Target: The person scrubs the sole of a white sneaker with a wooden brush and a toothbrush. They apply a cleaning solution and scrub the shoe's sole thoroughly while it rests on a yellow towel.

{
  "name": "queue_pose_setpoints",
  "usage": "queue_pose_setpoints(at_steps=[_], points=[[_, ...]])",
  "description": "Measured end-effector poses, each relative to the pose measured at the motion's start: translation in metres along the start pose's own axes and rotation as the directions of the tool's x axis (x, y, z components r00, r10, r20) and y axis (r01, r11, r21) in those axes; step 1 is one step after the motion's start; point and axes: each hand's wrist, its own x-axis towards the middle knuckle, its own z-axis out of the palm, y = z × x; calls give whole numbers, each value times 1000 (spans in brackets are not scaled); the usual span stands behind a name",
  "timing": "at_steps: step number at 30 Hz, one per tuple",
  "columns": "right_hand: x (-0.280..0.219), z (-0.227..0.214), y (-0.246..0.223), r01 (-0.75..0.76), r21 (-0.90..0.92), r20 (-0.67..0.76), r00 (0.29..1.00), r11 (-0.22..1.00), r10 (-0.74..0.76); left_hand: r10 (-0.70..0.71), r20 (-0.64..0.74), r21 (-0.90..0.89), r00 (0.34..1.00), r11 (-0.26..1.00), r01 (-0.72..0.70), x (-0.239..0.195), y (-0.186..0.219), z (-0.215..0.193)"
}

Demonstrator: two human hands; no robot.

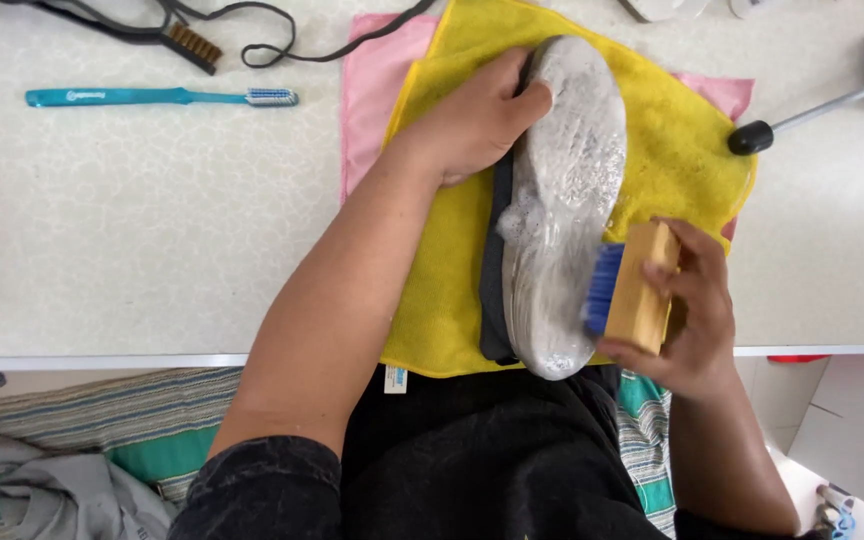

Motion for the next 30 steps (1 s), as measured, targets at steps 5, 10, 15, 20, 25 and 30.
queue_pose_setpoints(at_steps=[5, 10, 15, 20, 25, 30], points=[[-17, 0, -27, -15, 63, 79, 997, 998, 10, -78, -2, -34, 997, 996, 78, -4, 3, -4], [-25, 5, -20, -59, 77, -68, 996, 995, 64, 2, 12, 3, 1000, 1000, -2, 2, 1, -1], [-29, 15, -11, -93, 117, -147, 983, 989, 110, -16, 35, -68, 999, 998, 19, 1, -2, 0], [-34, 14, -35, -48, 29, -75, 996, 998, 50, 10, 11, -27, 1000, 1000, -9, -1, -3, -3], [-33, 13, -43, -77, 47, -108, 991, 996, 82, 67, -1, -25, 998, 997, -67, 6, -4, 0], [-20, 25, -18, -104, 98, -212, 969, 990, 123, 9, 16, -105, 1000, 994, -7, 2, -3, 3]])
